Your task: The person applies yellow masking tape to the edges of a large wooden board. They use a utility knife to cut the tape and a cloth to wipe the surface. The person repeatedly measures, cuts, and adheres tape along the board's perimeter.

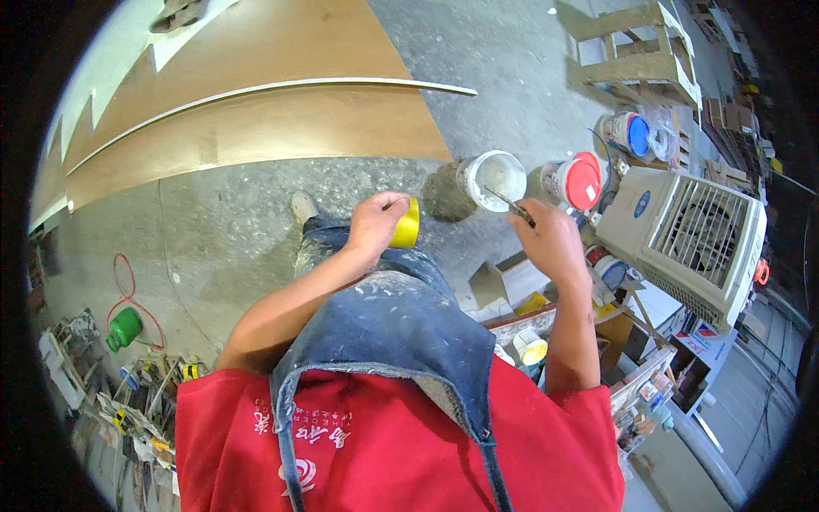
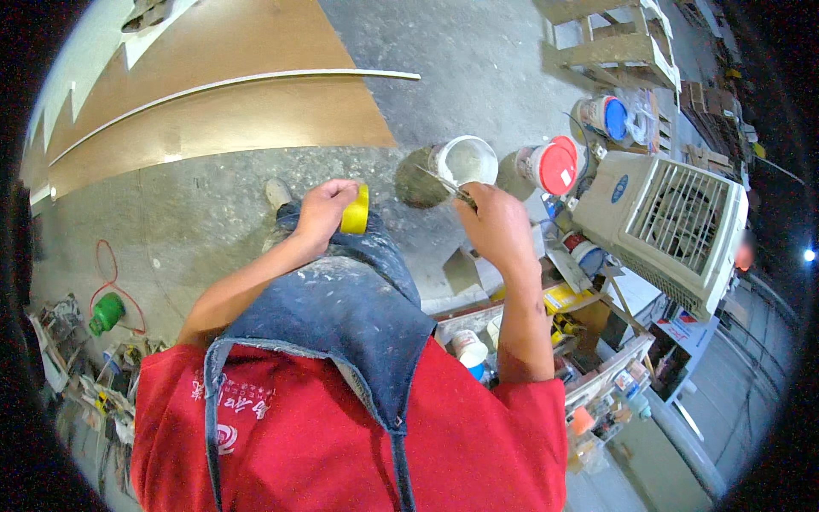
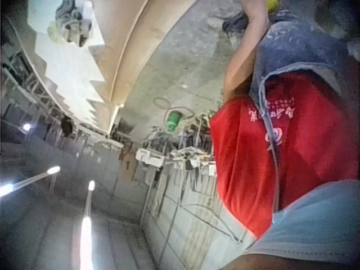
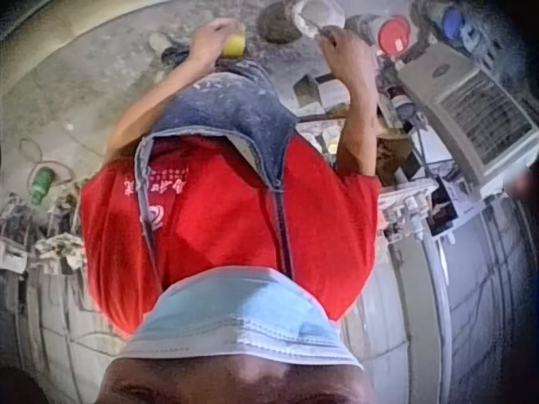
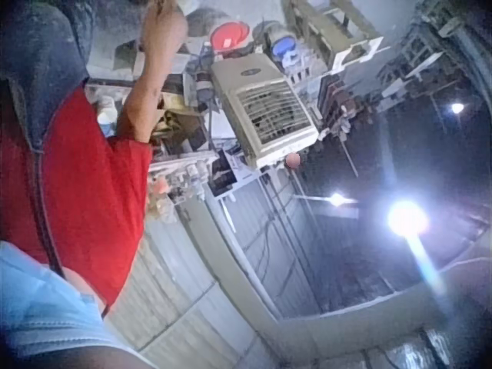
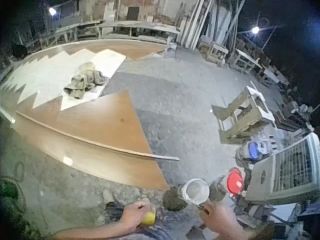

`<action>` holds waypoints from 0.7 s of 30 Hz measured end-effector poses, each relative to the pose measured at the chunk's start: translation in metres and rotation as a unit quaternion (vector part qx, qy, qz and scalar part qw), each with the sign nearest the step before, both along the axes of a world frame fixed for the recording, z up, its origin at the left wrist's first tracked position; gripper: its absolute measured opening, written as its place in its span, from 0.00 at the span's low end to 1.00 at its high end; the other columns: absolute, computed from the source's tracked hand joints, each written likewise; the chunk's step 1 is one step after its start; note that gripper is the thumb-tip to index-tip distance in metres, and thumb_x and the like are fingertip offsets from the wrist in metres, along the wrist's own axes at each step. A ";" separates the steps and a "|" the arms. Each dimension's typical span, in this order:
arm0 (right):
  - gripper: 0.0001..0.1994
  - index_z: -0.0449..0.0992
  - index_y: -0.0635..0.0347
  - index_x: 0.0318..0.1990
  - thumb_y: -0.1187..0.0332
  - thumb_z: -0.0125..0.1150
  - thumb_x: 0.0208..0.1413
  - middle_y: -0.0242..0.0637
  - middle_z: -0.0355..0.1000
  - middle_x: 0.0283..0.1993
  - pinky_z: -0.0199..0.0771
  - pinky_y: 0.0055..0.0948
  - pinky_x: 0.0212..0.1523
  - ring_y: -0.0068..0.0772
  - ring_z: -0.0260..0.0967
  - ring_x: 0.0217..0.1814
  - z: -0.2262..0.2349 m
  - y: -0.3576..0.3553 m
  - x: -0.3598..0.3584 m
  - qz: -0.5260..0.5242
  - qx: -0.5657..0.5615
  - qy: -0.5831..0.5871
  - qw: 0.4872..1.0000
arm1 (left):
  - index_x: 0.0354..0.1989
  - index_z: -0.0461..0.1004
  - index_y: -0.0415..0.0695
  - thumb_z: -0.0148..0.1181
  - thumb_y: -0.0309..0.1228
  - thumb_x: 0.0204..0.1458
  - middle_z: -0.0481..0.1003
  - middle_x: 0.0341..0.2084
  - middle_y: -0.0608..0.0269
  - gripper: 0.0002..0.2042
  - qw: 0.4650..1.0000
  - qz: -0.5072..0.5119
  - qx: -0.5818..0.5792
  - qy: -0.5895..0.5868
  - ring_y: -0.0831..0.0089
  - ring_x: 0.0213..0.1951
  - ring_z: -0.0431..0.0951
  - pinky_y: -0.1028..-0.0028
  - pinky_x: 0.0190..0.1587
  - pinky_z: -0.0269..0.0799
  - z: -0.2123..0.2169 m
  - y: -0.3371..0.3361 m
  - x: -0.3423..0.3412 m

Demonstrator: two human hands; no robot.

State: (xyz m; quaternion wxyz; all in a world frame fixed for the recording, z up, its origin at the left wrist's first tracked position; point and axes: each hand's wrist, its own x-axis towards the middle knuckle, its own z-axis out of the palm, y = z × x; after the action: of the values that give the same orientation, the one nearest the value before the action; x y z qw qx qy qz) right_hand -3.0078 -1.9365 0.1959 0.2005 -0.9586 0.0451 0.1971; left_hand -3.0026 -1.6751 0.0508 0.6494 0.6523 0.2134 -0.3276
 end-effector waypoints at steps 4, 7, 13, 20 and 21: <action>0.16 0.76 0.64 0.42 0.59 0.66 0.57 0.49 0.75 0.33 0.72 0.39 0.41 0.43 0.72 0.35 -0.021 0.051 0.001 -0.146 0.214 0.023 0.966 | 0.48 0.81 0.37 0.61 0.32 0.61 0.81 0.39 0.64 0.12 0.996 0.035 0.013 -0.080 0.78 0.39 0.77 0.77 0.44 0.73 0.047 0.047 -0.008; 0.18 0.75 0.64 0.42 0.61 0.73 0.51 0.41 0.74 0.34 0.72 0.35 0.42 0.32 0.71 0.39 -0.043 0.125 0.002 -0.094 0.425 0.049 0.899 | 0.48 0.81 0.37 0.63 0.30 0.60 0.82 0.41 0.63 0.12 0.989 0.100 0.009 -0.109 0.76 0.42 0.78 0.74 0.48 0.74 0.092 0.075 -0.010; 0.19 0.66 0.58 0.30 0.63 0.76 0.48 0.33 0.66 0.26 0.69 0.33 0.34 0.27 0.62 0.31 -0.034 0.227 0.031 0.018 0.446 0.024 0.894 | 0.38 0.85 0.44 0.70 0.30 0.49 0.70 0.28 0.61 0.09 0.840 0.080 0.317 -0.433 0.65 0.35 0.70 0.68 0.39 0.67 0.143 0.131 -0.010; 0.18 0.63 0.56 0.27 0.68 0.73 0.51 0.32 0.66 0.24 0.66 0.30 0.29 0.24 0.61 0.27 -0.010 0.315 0.060 0.090 0.430 -0.035 0.898 | 0.43 0.84 0.41 0.69 0.31 0.53 0.73 0.34 0.65 0.11 0.856 0.300 0.180 -0.381 0.72 0.38 0.73 0.73 0.41 0.70 0.154 0.212 -0.004; 0.18 0.62 0.56 0.26 0.71 0.72 0.51 0.28 0.64 0.25 0.64 0.28 0.28 0.21 0.59 0.28 -0.015 0.332 0.059 0.095 0.450 -0.072 0.885 | 0.44 0.83 0.40 0.69 0.31 0.54 0.74 0.35 0.66 0.12 0.869 0.363 0.095 -0.323 0.74 0.39 0.74 0.74 0.41 0.70 0.152 0.227 0.001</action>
State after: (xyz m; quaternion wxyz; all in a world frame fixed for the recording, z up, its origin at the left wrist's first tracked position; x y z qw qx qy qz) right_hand -2.9487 -1.6043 0.1808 0.5937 -0.7764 -0.1539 0.1449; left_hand -3.0020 -1.4484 0.2025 0.6903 0.6567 0.2435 0.1814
